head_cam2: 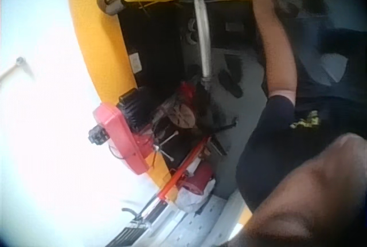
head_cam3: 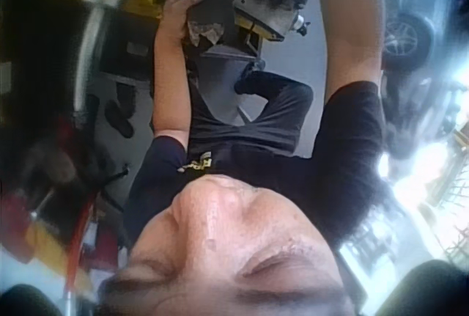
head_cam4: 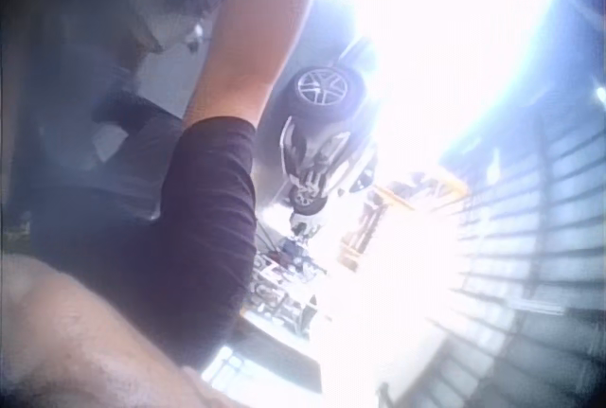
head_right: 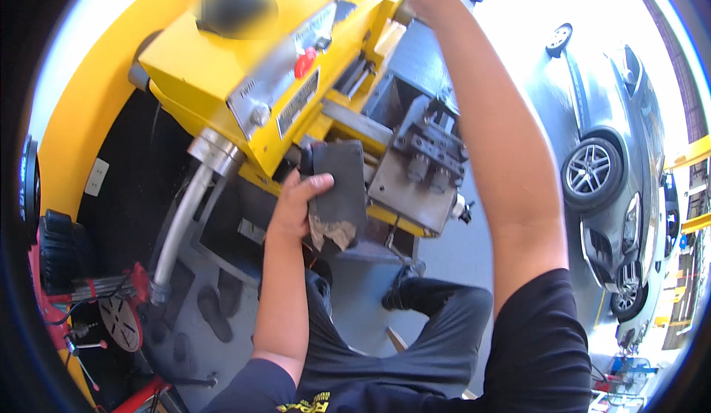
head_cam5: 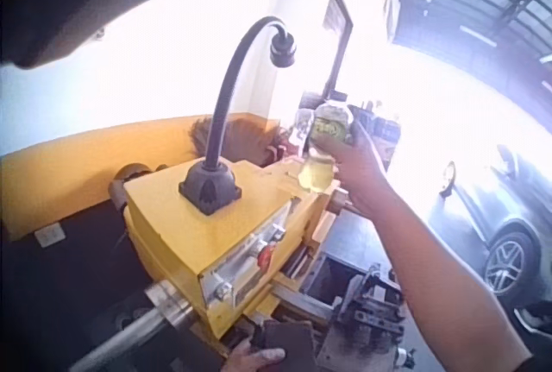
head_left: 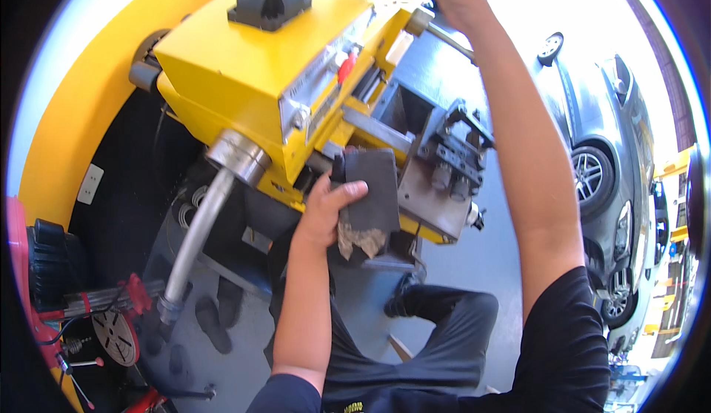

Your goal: The person cleans brake components using a yellow brake lathe. They remove a brake pad, wipe the machine's clamping area with a cloth, apply a liquid from a green bottle to the pad, and then scrub the pad against the lathe's grinding surface. The person also wipes the machine and handles a brake caliper.

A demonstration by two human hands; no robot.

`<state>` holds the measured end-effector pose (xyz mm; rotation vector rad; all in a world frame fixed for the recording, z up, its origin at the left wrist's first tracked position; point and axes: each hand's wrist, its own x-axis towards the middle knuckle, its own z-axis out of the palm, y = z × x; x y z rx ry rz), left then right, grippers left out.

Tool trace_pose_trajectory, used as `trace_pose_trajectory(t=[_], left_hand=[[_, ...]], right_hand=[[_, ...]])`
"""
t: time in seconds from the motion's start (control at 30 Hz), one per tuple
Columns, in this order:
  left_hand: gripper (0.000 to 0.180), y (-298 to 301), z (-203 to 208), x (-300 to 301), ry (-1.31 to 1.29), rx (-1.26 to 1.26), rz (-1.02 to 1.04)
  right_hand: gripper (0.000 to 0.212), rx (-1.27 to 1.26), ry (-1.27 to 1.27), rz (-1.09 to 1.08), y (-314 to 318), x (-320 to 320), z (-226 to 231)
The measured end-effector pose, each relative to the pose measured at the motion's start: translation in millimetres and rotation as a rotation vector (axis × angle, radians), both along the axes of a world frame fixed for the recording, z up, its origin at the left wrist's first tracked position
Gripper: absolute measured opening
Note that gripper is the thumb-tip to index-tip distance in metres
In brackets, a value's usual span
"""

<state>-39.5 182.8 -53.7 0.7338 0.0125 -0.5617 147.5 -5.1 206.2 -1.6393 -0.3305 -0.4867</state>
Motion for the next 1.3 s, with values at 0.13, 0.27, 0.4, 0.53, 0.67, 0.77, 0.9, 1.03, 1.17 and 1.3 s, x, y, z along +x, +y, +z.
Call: trace_pose_trajectory(t=[0.13,0.27,0.4,0.53,0.67,0.77,0.9,1.03,1.17,1.3], left_hand=[[0.052,-2,10,-8,-0.015,-0.038,-0.014],[0.055,-4,38,-27,-0.062,0.027,-0.107],[0.056,-26,59,-62,-0.068,0.116,-0.264],[0.055,-60,78,-109,-0.119,0.137,-0.39],[0.05,-75,88,-136,-0.207,0.195,-0.417],[0.049,-86,92,-146,-0.252,0.192,-0.455],[0.046,-90,94,-150,-0.189,0.156,-0.498],[0.047,-96,81,-150,-0.12,0.103,-0.531],[0.047,-92,72,-145,-0.075,0.088,-0.577],[0.048,-84,76,-143,-0.095,0.084,-0.521]], right_hand=[[0.075,-0.527,0.1,-0.098,-76,-115,-8],[0.088,-0.898,0.36,-0.112,-77,-249,-15],[0.076,-1.008,0.427,-0.026,-92,-314,-31],[0.065,-1.253,0.376,-0.081,-111,-367,-37],[0.06,-1.471,0.335,-0.106,-120,-401,-32],[0.059,-1.572,0.301,-0.144,-125,-415,-32],[0.056,-1.599,0.277,-0.2,-123,-421,-24],[0.052,-1.667,0.174,-0.231,-116,-422,-26],[0.05,-1.733,0.138,-0.223,-109,-415,-19],[0.052,-1.746,0.155,-0.206,-100,-412,-13]])
